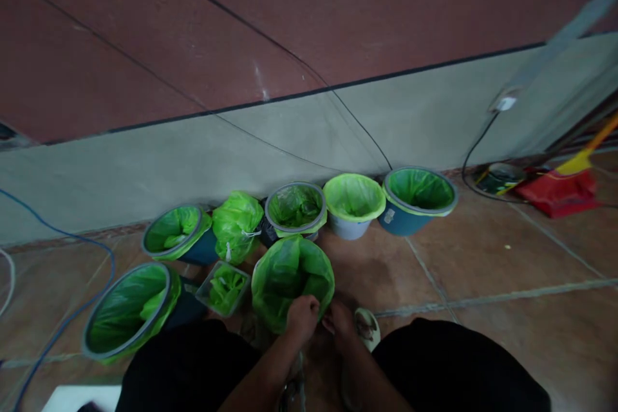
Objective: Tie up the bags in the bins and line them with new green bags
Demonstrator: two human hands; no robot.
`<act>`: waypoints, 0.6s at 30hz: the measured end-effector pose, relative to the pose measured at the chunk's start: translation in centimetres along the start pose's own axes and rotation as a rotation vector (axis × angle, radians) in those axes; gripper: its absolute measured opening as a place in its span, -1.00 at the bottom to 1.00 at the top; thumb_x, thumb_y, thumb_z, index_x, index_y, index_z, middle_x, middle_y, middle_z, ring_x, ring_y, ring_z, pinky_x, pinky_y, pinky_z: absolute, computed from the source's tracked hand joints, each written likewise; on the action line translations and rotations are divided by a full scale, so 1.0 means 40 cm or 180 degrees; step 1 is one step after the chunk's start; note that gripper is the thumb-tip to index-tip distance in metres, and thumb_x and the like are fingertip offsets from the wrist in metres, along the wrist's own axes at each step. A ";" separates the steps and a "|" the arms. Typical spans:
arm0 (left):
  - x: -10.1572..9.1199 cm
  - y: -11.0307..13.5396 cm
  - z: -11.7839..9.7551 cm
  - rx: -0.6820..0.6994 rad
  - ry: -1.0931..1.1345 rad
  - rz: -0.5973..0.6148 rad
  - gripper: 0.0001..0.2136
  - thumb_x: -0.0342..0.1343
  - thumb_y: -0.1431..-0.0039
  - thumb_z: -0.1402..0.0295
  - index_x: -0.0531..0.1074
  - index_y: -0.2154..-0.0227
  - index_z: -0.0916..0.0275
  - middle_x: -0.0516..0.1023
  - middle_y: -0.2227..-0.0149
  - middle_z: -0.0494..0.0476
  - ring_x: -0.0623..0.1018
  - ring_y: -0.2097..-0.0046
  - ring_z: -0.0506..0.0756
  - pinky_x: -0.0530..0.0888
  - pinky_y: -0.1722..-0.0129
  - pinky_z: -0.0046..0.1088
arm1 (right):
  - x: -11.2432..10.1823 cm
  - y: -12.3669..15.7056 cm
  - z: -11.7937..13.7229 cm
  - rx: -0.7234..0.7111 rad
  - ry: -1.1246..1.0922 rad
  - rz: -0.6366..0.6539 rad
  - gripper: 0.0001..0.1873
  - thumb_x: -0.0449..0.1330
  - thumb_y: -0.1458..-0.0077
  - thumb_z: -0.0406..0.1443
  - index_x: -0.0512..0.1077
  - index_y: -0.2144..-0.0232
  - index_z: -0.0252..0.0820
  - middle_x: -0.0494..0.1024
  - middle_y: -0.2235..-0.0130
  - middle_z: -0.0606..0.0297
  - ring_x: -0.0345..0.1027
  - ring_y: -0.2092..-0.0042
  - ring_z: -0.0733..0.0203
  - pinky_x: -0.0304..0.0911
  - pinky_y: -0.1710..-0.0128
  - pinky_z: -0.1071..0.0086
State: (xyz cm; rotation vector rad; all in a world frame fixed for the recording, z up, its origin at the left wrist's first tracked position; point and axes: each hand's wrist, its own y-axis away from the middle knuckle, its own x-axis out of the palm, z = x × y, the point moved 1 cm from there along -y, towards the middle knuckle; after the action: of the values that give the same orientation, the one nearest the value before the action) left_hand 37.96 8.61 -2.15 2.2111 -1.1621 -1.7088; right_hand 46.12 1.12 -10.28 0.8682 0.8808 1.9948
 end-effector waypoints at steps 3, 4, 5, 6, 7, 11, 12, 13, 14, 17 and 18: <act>0.009 -0.009 0.012 -0.0065 -0.0015 -0.0007 -0.73 -0.03 -0.30 0.42 0.60 0.19 0.18 0.66 0.10 0.12 0.60 0.01 0.09 0.42 -0.02 -0.44 | 0.000 0.000 -0.004 -0.0086 -0.0219 0.0067 -0.88 0.26 0.19 -0.25 0.48 0.50 -0.15 0.52 0.50 0.39 0.34 0.45 0.32 0.29 0.41 0.46; 0.014 -0.012 0.014 -0.0107 0.0000 -0.0027 -0.73 -0.03 -0.29 0.43 0.60 0.18 0.17 0.66 0.09 0.12 0.60 0.01 0.09 0.42 -0.03 -0.44 | 0.001 0.001 -0.004 -0.0094 -0.0279 0.0095 -0.87 0.26 0.21 -0.25 0.49 0.50 -0.15 0.55 0.48 0.37 0.37 0.43 0.29 0.31 0.40 0.45; 0.019 -0.015 0.016 -0.0157 0.0032 -0.0038 -0.73 -0.03 -0.28 0.44 0.59 0.17 0.18 0.66 0.09 0.13 0.59 0.00 0.09 0.42 -0.04 -0.44 | 0.001 0.002 -0.003 -0.0107 -0.0330 0.0134 -0.86 0.27 0.21 -0.25 0.51 0.48 -0.15 0.58 0.45 0.35 0.41 0.39 0.27 0.33 0.38 0.44; 0.024 -0.019 0.017 -0.0208 0.0076 -0.0032 -0.72 -0.03 -0.26 0.46 0.59 0.16 0.18 0.66 0.08 0.13 0.59 -0.01 0.09 0.43 -0.04 -0.44 | 0.002 0.004 -0.002 -0.0107 -0.0369 0.0166 -0.84 0.27 0.22 -0.25 0.52 0.47 -0.14 0.60 0.41 0.33 0.44 0.36 0.23 0.35 0.36 0.42; 0.027 -0.021 0.018 -0.0263 0.0124 -0.0015 -0.72 -0.02 -0.24 0.48 0.58 0.15 0.18 0.66 0.08 0.13 0.59 -0.02 0.09 0.43 -0.04 -0.44 | 0.002 0.005 -0.001 -0.0102 -0.0394 0.0191 -0.82 0.28 0.23 -0.25 0.53 0.45 -0.14 0.62 0.38 0.31 0.46 0.32 0.20 0.37 0.34 0.40; 0.020 -0.021 0.025 -0.0418 0.0090 0.0067 -0.69 0.02 -0.16 0.55 0.56 0.10 0.24 0.65 0.10 0.17 0.58 -0.06 0.14 0.46 -0.03 -0.42 | 0.001 0.011 0.005 -0.0050 -0.0351 0.0069 -0.80 0.28 0.23 -0.27 0.52 0.42 -0.12 0.63 0.36 0.32 0.49 0.29 0.18 0.39 0.30 0.38; 0.014 -0.018 0.026 -0.0432 0.0023 0.0031 -0.67 0.01 -0.16 0.56 0.55 0.07 0.26 0.64 0.07 0.21 0.58 -0.06 0.15 0.46 -0.05 -0.40 | -0.001 0.012 0.006 -0.0037 -0.0290 0.0011 -0.80 0.27 0.22 -0.26 0.52 0.42 -0.12 0.62 0.36 0.33 0.49 0.29 0.20 0.38 0.30 0.39; 0.007 -0.014 0.027 -0.0442 -0.0043 -0.0014 -0.65 0.00 -0.17 0.58 0.53 0.04 0.29 0.63 0.04 0.25 0.57 -0.08 0.17 0.45 -0.07 -0.38 | -0.002 0.012 0.007 -0.0040 -0.0238 -0.0052 -0.80 0.27 0.21 -0.26 0.51 0.41 -0.12 0.62 0.36 0.34 0.48 0.29 0.22 0.38 0.30 0.41; 0.000 -0.009 0.025 -0.0445 -0.0099 -0.0086 -0.63 -0.03 -0.18 0.58 0.50 0.00 0.32 0.60 0.00 0.29 0.56 -0.09 0.19 0.44 -0.09 -0.36 | -0.004 0.011 0.008 -0.0056 -0.0202 -0.0107 -0.80 0.27 0.20 -0.24 0.51 0.41 -0.12 0.62 0.36 0.35 0.48 0.30 0.23 0.37 0.31 0.42; -0.013 0.009 0.004 -0.0299 -0.0140 -0.0480 -0.59 -0.13 -0.28 0.53 0.41 -0.13 0.40 0.53 -0.10 0.36 0.49 -0.17 0.22 0.37 -0.19 -0.29 | -0.011 0.002 0.017 -0.0168 -0.0176 -0.0204 -0.81 0.26 0.21 -0.20 0.47 0.46 -0.14 0.58 0.42 0.37 0.45 0.36 0.27 0.33 0.37 0.44; -0.011 0.015 -0.008 -0.0161 -0.0132 -0.0625 -0.59 -0.15 -0.32 0.49 0.37 -0.16 0.40 0.51 -0.12 0.37 0.46 -0.19 0.23 0.35 -0.22 -0.27 | -0.013 -0.002 0.022 -0.0231 -0.0165 -0.0239 -0.81 0.26 0.21 -0.19 0.44 0.49 -0.14 0.56 0.45 0.37 0.44 0.39 0.27 0.31 0.39 0.44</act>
State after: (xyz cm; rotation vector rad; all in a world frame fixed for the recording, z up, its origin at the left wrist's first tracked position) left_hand 37.92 8.36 -1.37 2.3374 -0.9250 -1.8423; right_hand 47.10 0.96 -10.01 0.8303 0.7955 1.9191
